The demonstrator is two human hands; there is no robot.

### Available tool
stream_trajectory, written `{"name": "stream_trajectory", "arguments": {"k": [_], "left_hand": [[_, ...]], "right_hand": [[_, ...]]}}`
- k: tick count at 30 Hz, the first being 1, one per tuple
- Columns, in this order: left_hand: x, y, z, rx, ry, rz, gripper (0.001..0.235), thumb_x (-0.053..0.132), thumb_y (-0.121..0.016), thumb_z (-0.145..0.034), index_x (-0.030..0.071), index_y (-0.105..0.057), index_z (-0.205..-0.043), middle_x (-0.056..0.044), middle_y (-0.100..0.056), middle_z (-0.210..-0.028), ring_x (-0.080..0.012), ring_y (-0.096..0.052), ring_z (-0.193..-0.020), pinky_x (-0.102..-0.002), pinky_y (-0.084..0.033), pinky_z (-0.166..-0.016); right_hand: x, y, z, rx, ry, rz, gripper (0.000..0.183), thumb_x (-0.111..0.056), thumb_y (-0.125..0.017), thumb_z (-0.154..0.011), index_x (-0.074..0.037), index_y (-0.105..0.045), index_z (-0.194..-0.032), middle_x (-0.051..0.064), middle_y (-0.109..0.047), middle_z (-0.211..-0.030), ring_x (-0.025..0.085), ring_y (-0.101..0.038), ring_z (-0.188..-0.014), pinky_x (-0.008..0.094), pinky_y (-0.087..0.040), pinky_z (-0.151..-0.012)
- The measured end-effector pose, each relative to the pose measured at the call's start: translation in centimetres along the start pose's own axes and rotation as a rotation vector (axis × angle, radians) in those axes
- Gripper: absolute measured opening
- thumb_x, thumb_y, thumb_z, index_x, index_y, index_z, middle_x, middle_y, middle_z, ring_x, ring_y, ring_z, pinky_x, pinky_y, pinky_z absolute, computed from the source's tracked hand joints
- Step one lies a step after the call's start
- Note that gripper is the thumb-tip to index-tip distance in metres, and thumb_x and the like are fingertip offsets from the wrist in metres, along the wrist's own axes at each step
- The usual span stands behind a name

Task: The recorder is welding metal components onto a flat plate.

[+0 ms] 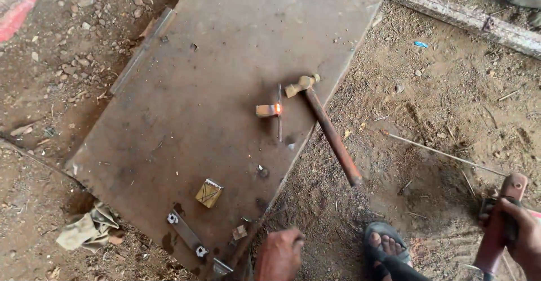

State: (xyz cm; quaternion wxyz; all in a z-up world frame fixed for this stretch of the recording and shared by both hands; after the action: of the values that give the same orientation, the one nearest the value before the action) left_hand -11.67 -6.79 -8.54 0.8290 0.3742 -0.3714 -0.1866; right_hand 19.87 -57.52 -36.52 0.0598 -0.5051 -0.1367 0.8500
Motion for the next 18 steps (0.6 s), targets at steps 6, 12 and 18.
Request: {"name": "stream_trajectory", "arguments": {"k": [6,12,18], "left_hand": [[0.8,-4.5,0.4,-0.106,-0.121,-0.107,0.016,0.0,-0.059,-0.096,0.003,-0.074,-0.099,-0.02,-0.075,-0.088,-0.0267,-0.075,-0.07,-0.038,-0.061,-0.058],[1.8,-2.7,3.1,-0.046,-0.176,-0.16,0.027,-0.003,-0.044,-0.104,0.0,-0.069,-0.093,-0.021,-0.071,-0.072,-0.0244,-0.073,-0.06,-0.036,-0.057,-0.045],[2.2,-2.2,5.3,0.232,-0.375,-0.237,0.017,-0.009,-0.055,-0.083,-0.001,-0.069,-0.084,-0.02,-0.07,-0.066,-0.0245,-0.071,-0.056,-0.035,-0.055,-0.042]], "right_hand": [[-2.2,1.4,-0.1,0.165,-0.053,0.522,0.054,-0.041,-0.064,-0.106,0.011,-0.066,-0.118,0.026,-0.071,-0.099,0.036,-0.068,-0.092,0.048,-0.055,-0.083],[-7.0,-3.2,2.2,0.274,-0.06,1.352,0.078,-0.067,-0.061,-0.098,0.003,-0.072,-0.129,0.031,-0.079,-0.102,0.041,-0.075,-0.102,0.051,-0.057,-0.1],[-13.0,-13.9,8.6,0.185,0.192,1.437,0.068,-0.065,-0.061,-0.098,-0.003,-0.074,-0.124,0.025,-0.079,-0.105,0.04,-0.075,-0.103,0.051,-0.059,-0.093]]}}
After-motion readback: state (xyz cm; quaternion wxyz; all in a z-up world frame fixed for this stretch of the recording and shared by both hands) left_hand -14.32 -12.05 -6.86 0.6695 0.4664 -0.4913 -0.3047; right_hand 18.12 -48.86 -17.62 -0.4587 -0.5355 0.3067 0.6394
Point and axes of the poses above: each hand's wrist, its own z-axis away from the middle knuckle, its own y-axis out of the back of the hand, x = y × z, the point moved 10 cm from there along -z, towards the middle knuckle
